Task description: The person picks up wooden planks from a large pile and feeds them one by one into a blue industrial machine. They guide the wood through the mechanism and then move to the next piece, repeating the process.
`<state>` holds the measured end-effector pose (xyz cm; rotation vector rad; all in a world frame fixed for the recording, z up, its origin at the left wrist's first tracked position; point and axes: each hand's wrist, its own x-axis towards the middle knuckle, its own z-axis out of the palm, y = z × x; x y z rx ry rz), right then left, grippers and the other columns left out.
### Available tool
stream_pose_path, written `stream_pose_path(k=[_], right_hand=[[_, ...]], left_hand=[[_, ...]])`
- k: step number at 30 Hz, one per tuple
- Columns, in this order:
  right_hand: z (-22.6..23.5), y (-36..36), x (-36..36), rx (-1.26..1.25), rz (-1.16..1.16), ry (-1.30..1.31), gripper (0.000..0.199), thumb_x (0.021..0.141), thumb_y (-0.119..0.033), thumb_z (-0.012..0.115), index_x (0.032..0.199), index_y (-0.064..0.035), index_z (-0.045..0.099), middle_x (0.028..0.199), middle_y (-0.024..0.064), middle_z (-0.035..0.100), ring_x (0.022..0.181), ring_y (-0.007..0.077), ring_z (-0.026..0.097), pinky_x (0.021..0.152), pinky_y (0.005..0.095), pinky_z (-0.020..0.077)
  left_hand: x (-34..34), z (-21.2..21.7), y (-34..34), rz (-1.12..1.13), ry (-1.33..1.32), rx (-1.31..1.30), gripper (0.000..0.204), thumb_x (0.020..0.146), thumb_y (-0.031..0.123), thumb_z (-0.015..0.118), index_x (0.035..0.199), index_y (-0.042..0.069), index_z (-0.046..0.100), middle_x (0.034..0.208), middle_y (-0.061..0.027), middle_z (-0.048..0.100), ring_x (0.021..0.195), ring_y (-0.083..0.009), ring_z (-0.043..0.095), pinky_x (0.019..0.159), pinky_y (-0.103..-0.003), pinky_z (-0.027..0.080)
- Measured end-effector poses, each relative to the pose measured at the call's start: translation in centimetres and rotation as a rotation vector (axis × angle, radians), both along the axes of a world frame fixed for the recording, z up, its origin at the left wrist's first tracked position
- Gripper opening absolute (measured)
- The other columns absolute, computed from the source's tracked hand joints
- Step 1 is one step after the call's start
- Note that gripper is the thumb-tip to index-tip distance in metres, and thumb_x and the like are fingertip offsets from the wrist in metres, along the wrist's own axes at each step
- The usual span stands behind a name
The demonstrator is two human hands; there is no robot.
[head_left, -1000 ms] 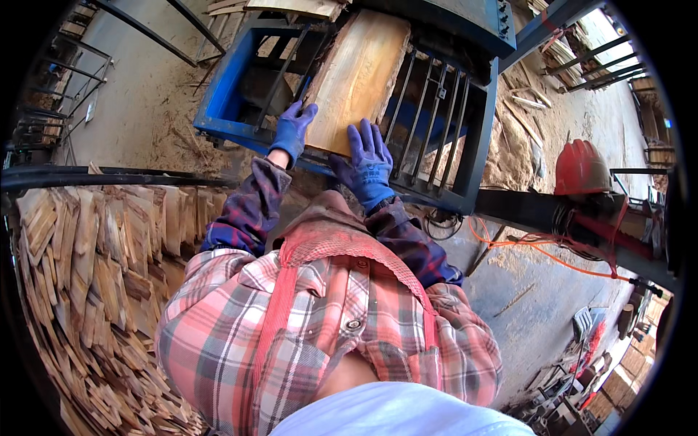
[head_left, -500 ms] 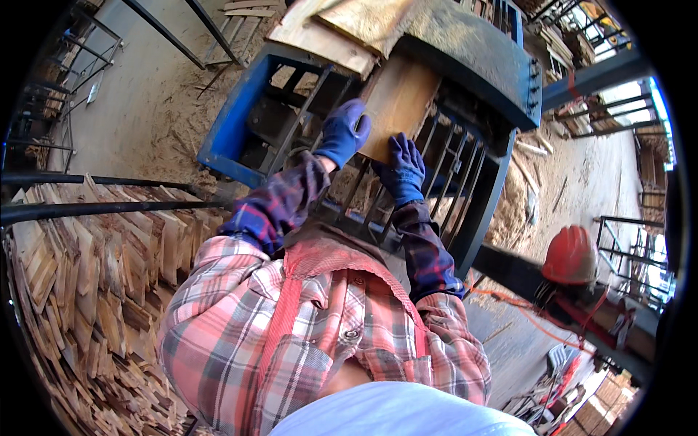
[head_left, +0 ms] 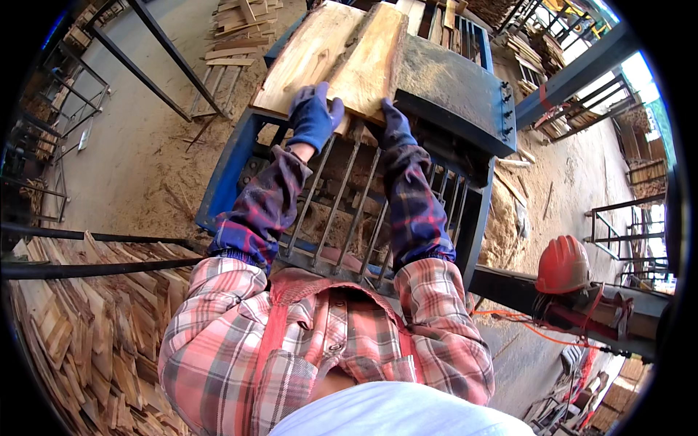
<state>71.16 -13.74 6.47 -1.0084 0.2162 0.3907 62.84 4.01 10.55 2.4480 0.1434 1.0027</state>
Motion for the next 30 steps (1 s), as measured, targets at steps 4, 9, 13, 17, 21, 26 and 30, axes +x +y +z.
stream_pose_path(k=[4,9,13,17,21,26,30], right_hand=[[-2.6,-11.3,-6.2,-0.029,-0.057,0.010,0.030,0.090,-0.035,0.066,0.107,-0.0096,0.065,0.097,0.0046,0.067,0.083,0.0214,0.066,0.072,0.0383,0.0569],[-3.7,-18.0,-19.9,-0.222,-0.129,-0.063,0.030,0.091,-0.037,0.066,0.103,-0.0100,0.062,0.101,0.0040,0.064,0.087,0.0191,0.064,0.075,0.0369,0.0564],[-8.3,-18.3,-26.7,-0.219,-0.085,-0.013,0.029,0.096,-0.034,0.060,0.105,-0.0063,0.063,0.105,0.0037,0.062,0.089,0.0172,0.062,0.077,0.0349,0.0548],[-6.4,-13.3,-30.9,-0.101,0.025,0.009,0.031,0.097,-0.034,0.059,0.102,-0.0031,0.063,0.086,0.0000,0.058,0.082,0.0119,0.058,0.077,0.0295,0.0512],[-5.4,-7.3,-30.8,-0.006,0.189,0.081,0.029,0.096,-0.030,0.060,0.103,-0.0019,0.062,0.091,0.0032,0.064,0.083,0.0121,0.061,0.075,0.0295,0.0523],[-3.1,-2.7,-29.5,-0.558,0.291,-0.442,0.062,0.080,-0.031,0.076,0.122,0.0055,0.050,0.111,0.0130,0.060,0.097,0.0238,0.059,0.088,0.0328,0.0488],[-1.9,-1.0,-29.7,-1.206,0.333,-0.860,0.087,0.074,-0.047,0.075,0.134,0.0059,0.039,0.135,0.0293,0.042,0.127,0.0431,0.043,0.105,0.0433,0.0374]], left_hand=[[-4.7,0.4,-6.2,-0.285,0.112,-0.147,0.034,0.082,0.025,0.065,0.105,-0.001,0.065,0.096,-0.0250,0.067,0.091,-0.0393,0.065,0.080,-0.042,0.052],[-7.8,-7.1,-10.2,-0.482,0.540,-0.557,0.057,0.089,0.041,0.065,0.119,-0.007,0.058,0.115,-0.0221,0.065,0.108,-0.0273,0.061,0.091,-0.032,0.047],[-13.2,-11.7,-12.2,-0.456,0.453,-1.008,0.050,0.089,0.035,0.067,0.120,-0.004,0.060,0.108,-0.0123,0.067,0.098,-0.0179,0.061,0.087,-0.030,0.049],[-17.9,-10.2,-9.2,-0.411,0.211,-1.014,0.044,0.089,0.025,0.070,0.123,-0.003,0.060,0.111,-0.0080,0.067,0.098,-0.0117,0.059,0.088,-0.027,0.048],[-21.0,-10.5,-2.3,-0.270,0.190,-0.852,0.040,0.089,0.023,0.071,0.118,-0.003,0.064,0.111,-0.0065,0.067,0.097,-0.0118,0.060,0.088,-0.025,0.049],[-19.3,-13.0,4.2,-0.290,0.282,-1.025,0.048,0.087,0.023,0.073,0.123,-0.006,0.060,0.111,-0.0053,0.066,0.099,-0.0122,0.058,0.091,-0.026,0.046],[-18.0,-11.1,6.1,-0.307,0.395,-0.956,0.045,0.087,0.024,0.073,0.120,-0.005,0.062,0.109,-0.0049,0.067,0.099,-0.0111,0.058,0.092,-0.025,0.045]])
